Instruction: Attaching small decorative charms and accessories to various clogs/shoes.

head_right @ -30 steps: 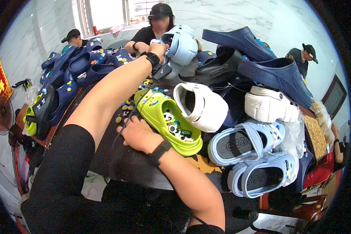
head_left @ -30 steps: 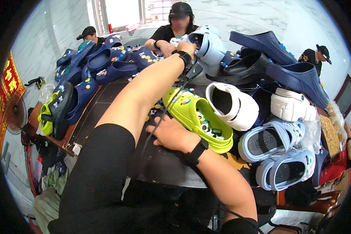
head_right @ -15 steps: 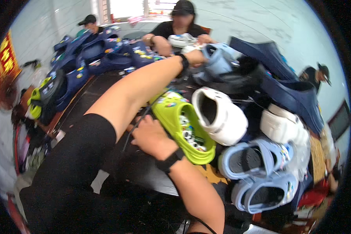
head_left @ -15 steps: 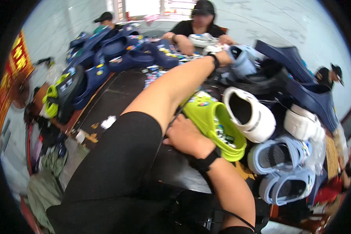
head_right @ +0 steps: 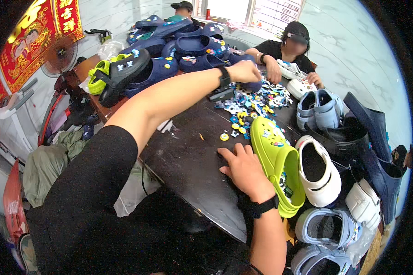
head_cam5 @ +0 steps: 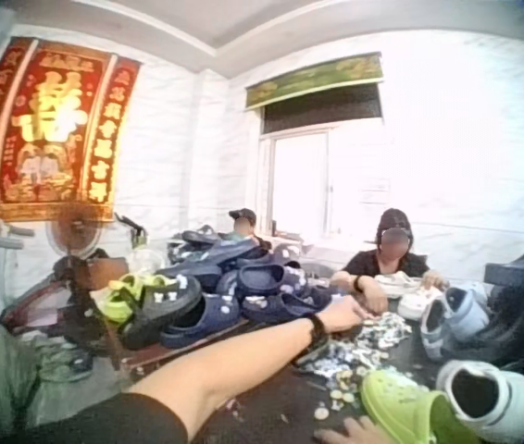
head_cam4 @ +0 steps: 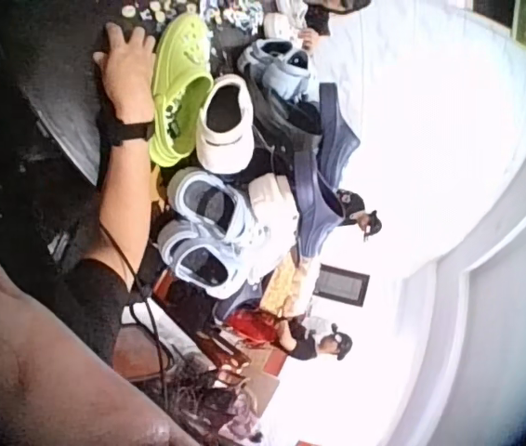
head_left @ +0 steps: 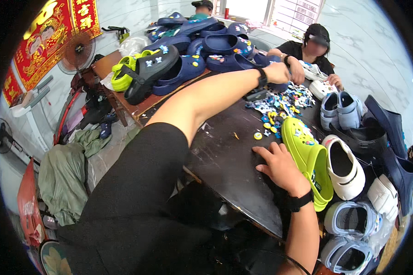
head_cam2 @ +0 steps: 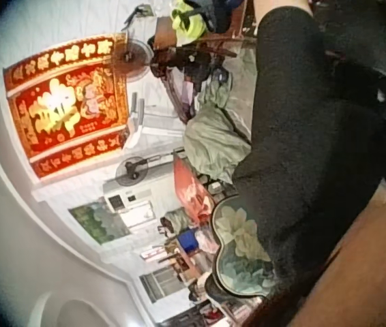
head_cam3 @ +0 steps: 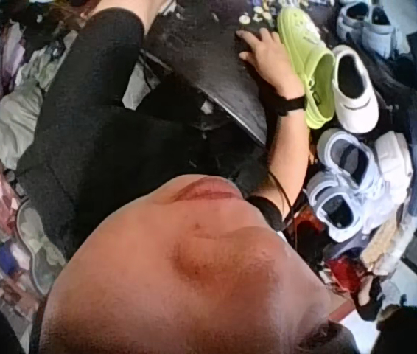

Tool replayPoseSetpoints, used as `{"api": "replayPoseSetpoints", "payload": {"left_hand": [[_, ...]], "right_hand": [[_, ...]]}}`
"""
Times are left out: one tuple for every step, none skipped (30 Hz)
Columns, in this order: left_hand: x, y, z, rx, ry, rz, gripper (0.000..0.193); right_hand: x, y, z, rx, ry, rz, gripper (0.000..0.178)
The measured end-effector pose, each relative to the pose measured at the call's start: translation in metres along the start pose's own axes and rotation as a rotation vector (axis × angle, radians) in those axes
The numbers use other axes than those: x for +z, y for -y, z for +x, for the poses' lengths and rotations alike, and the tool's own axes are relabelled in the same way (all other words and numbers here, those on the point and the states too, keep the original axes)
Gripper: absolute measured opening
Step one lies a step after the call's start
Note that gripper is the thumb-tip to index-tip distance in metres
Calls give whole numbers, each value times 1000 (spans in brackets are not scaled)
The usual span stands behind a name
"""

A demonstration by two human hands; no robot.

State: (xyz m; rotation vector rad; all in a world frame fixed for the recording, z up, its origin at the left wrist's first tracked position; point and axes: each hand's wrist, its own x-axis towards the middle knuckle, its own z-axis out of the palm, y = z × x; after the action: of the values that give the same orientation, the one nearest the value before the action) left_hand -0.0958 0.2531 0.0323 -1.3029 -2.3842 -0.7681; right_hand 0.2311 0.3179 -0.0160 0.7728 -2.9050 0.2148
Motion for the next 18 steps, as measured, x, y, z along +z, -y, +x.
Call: {"api": "replayPoseSetpoints", "payload": {"left_hand": [[-11, 7, -17, -27, 36, -62, 22], [-19, 11, -32, -158, 77, -236, 22], [-32, 32, -54, -216, 67, -342, 21], [-38, 37, -69, -377, 95, -474, 21], [-45, 43, -86, -410, 112, -589, 21], [-53, 47, -105, -503, 106, -673, 23], [-60, 53, -121, -571, 81, -782, 23], [-64, 59, -133, -635, 56, -895, 24], [-65, 64, -143, -673, 9, -1045, 23], [-66, 71, -152, -709, -40, -1195, 23], [-67, 79, -160, -725, -61, -1357, 23], [-67, 87, -167, -743, -102, -1497, 24], [-67, 94, -174, -750, -128, -1521, 24], [-67, 102, -179, -757, -154, -1545, 25], [-67, 109, -182, -761, -157, -1549, 25], [-67, 112, -181, -779, -196, -1586, 25], [-67, 115, -181, -797, -235, -1620, 26], [-64, 115, -179, -796, -234, -1626, 26]], "right_hand": [[-1, -1, -2, 17, 11, -5, 48], [-3, -2, -4, 20, 12, -8, 48], [-3, 3, -1, 11, 10, -4, 48], [-4, 3, -2, 29, 12, -5, 48], [-3, 2, -2, 25, 9, -10, 49], [-2, 2, 0, 19, 14, -8, 49], [-1, 3, 1, 20, 16, 0, 50], [-2, 4, 3, 24, 19, 5, 50], [-2, 4, 3, 21, 25, 3, 50], [-2, 4, 4, 23, 18, 11, 50], [-3, 5, 5, 26, 10, 20, 51], [-3, 6, 6, 25, 17, 19, 51], [-4, 8, 8, 31, 24, 22, 51], [-4, 9, 10, 37, 31, 26, 52], [-4, 9, 11, 35, 36, 26, 52], [-4, 9, 10, 37, 30, 24, 52], [-5, 9, 10, 38, 24, 22, 52], [-7, 11, 9, 40, 28, 19, 52]]}}
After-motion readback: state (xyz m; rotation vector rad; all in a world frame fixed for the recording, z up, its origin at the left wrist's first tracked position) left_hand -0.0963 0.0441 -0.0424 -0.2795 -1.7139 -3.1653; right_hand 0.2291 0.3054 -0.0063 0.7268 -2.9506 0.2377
